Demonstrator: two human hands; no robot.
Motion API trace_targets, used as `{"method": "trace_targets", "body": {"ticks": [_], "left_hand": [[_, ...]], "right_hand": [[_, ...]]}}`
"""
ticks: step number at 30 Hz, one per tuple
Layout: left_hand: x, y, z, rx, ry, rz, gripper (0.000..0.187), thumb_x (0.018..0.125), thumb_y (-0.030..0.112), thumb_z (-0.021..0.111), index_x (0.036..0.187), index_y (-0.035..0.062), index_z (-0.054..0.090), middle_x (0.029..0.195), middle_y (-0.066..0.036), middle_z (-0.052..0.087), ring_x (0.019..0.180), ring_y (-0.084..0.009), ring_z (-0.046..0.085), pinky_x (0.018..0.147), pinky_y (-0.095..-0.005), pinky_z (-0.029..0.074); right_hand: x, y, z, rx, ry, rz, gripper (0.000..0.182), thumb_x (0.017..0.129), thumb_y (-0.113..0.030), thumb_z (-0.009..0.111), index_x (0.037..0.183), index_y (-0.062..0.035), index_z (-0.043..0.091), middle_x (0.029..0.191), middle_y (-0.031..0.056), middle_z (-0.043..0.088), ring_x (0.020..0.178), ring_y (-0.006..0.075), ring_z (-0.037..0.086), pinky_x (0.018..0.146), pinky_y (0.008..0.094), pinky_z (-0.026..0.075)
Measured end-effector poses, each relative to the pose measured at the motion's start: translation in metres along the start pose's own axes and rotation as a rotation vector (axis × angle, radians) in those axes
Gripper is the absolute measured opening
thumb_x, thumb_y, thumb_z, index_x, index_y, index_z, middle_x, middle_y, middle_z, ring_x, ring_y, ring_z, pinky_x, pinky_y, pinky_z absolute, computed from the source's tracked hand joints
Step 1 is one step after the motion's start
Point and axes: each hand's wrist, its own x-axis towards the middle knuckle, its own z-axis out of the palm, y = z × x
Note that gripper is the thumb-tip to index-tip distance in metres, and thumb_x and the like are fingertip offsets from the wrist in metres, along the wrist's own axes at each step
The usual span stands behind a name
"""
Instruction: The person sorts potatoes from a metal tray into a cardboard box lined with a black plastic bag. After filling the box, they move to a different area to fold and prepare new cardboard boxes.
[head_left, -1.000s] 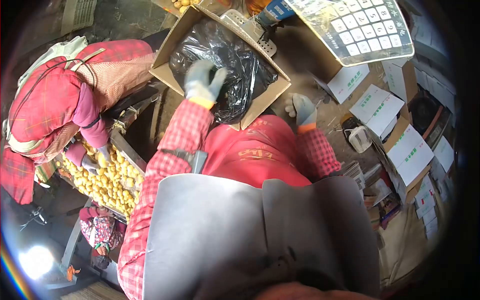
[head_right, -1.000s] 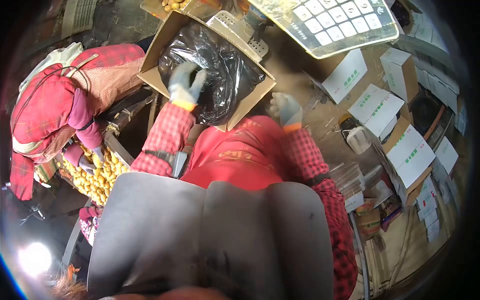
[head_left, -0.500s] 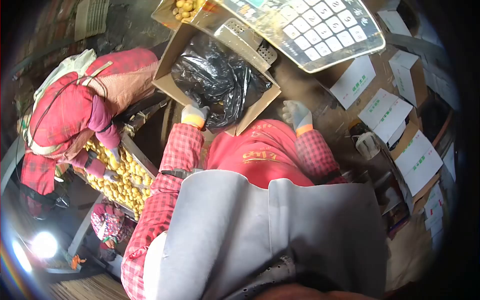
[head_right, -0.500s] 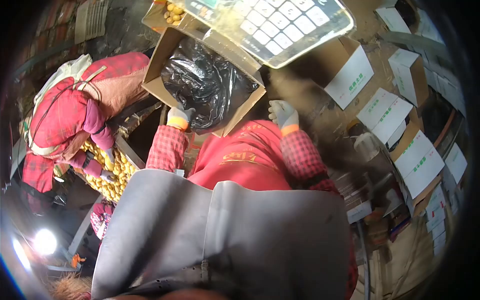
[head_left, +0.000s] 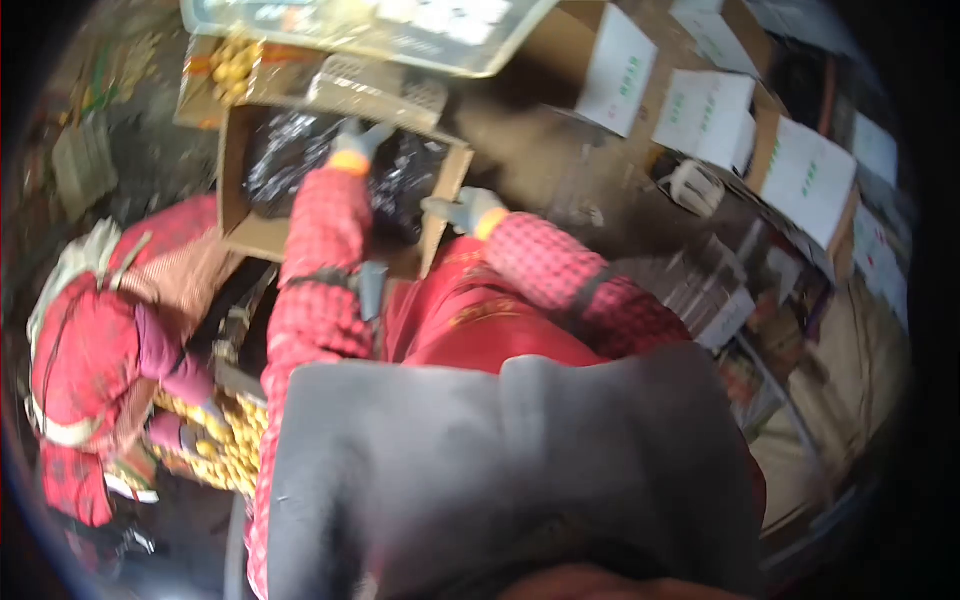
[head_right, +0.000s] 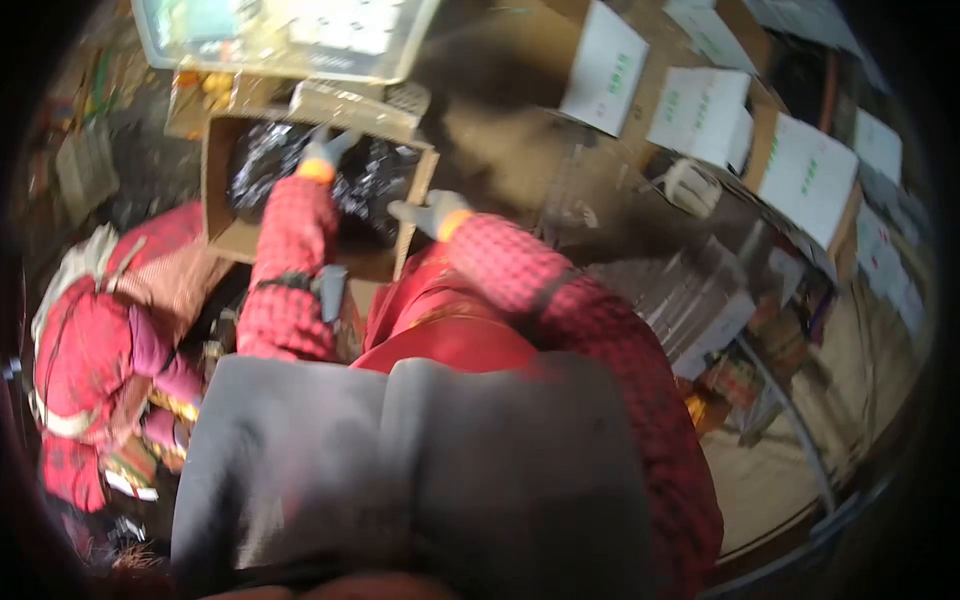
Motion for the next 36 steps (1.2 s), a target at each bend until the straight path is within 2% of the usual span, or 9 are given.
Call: {"method": "trace_targets", "body": {"ticks": [3,6,9,10,11,14,19,23,36], "left_hand": [[-0.028,0.028,-0.062,0.434,-0.054,-0.017,0.076,0.079,0.053,0.074,0.128,-0.0039,0.061,0.13,-0.023,0.062,0.124,-0.0337,0.058,0.106,-0.0393,0.041],[-0.088,0.08,-0.113,0.555,0.461,0.048,0.071,0.077,0.06,0.071,0.112,-0.0022,0.07,0.115,-0.023,0.068,0.108,-0.0356,0.065,0.096,-0.0424,0.047],[-0.034,-0.032,-0.181,0.739,0.815,0.321,0.093,0.068,0.062,0.08,0.131,-0.0021,0.056,0.123,-0.026,0.063,0.114,-0.0358,0.061,0.101,-0.0422,0.046],[-0.032,-0.043,-0.188,0.951,0.824,0.131,0.098,0.069,0.066,0.077,0.136,-0.0009,0.052,0.129,-0.023,0.062,0.122,-0.0356,0.057,0.104,-0.0423,0.044],[0.012,-0.092,-0.222,0.925,0.484,-0.326,0.103,0.072,0.07,0.07,0.142,-0.0011,0.046,0.135,-0.021,0.058,0.124,-0.0377,0.056,0.104,-0.0432,0.043],[0.068,-0.182,-0.264,0.903,0.39,-0.274,0.08,0.081,0.071,0.061,0.101,-0.0057,0.071,0.11,-0.026,0.068,0.115,-0.0364,0.062,0.094,-0.0445,0.048],[0.036,-0.147,-0.237,1.311,0.266,-0.107,0.065,0.083,0.061,0.067,0.095,-0.0027,0.073,0.101,-0.026,0.07,0.103,-0.0385,0.068,0.082,-0.0479,0.053],[0.072,-0.21,-0.261,1.422,0.227,-0.141,0.045,0.084,0.043,0.071,0.1,0.0006,0.074,0.106,-0.022,0.071,0.103,-0.035,0.069,0.087,-0.0438,0.055],[-0.163,-0.197,-0.144,1.136,0.036,-0.227,0.044,0.083,0.044,0.07,0.098,0.003,0.075,0.104,-0.021,0.071,0.101,-0.035,0.069,0.086,-0.0442,0.055]], "right_hand": [[-0.032,-0.041,0.005,-0.192,0.062,0.163,0.087,0.076,-0.073,0.065,0.117,0.0036,0.067,0.117,0.0248,0.067,0.112,0.0343,0.064,0.095,0.0402,0.048],[-0.035,-0.031,0.025,-0.079,0.124,0.242,0.086,0.078,-0.068,0.066,0.123,0.005,0.063,0.129,0.0279,0.06,0.124,0.0368,0.057,0.103,0.0414,0.044],[-0.05,-0.027,0.028,-0.113,0.166,0.303,0.071,0.084,-0.061,0.064,0.12,0.0002,0.067,0.127,0.0241,0.063,0.12,0.0369,0.059,0.102,0.0441,0.045],[-0.048,-0.019,0.027,-0.083,0.148,0.278,0.074,0.083,-0.062,0.065,0.12,0.0022,0.066,0.122,0.0246,0.065,0.116,0.0357,0.062,0.098,0.0438,0.047],[-0.056,-0.014,0.025,-0.069,0.157,0.246,0.072,0.083,-0.061,0.066,0.118,0.002,0.067,0.12,0.0242,0.066,0.114,0.0358,0.063,0.097,0.0439,0.048],[-0.076,-0.006,0.027,0.013,0.159,0.164,0.072,0.082,-0.061,0.067,0.115,0.0022,0.068,0.114,0.0237,0.068,0.107,0.0365,0.065,0.094,0.0441,0.048],[-0.072,0.007,0.056,-0.078,0.15,0.253,0.079,0.082,-0.066,0.064,0.12,0.0035,0.065,0.121,0.0243,0.065,0.116,0.0376,0.062,0.1,0.0438,0.047],[-0.05,0.02,0.052,-0.145,0.222,0.276,0.047,0.089,-0.046,0.059,0.113,-0.0078,0.071,0.117,0.0172,0.069,0.111,0.0318,0.066,0.093,0.0419,0.052],[-0.03,0.035,-0.018,-0.499,0.278,0.079,0.031,0.086,-0.027,0.06,0.107,-0.0096,0.075,0.109,0.013,0.073,0.101,0.0282,0.07,0.084,0.041,0.057]]}}
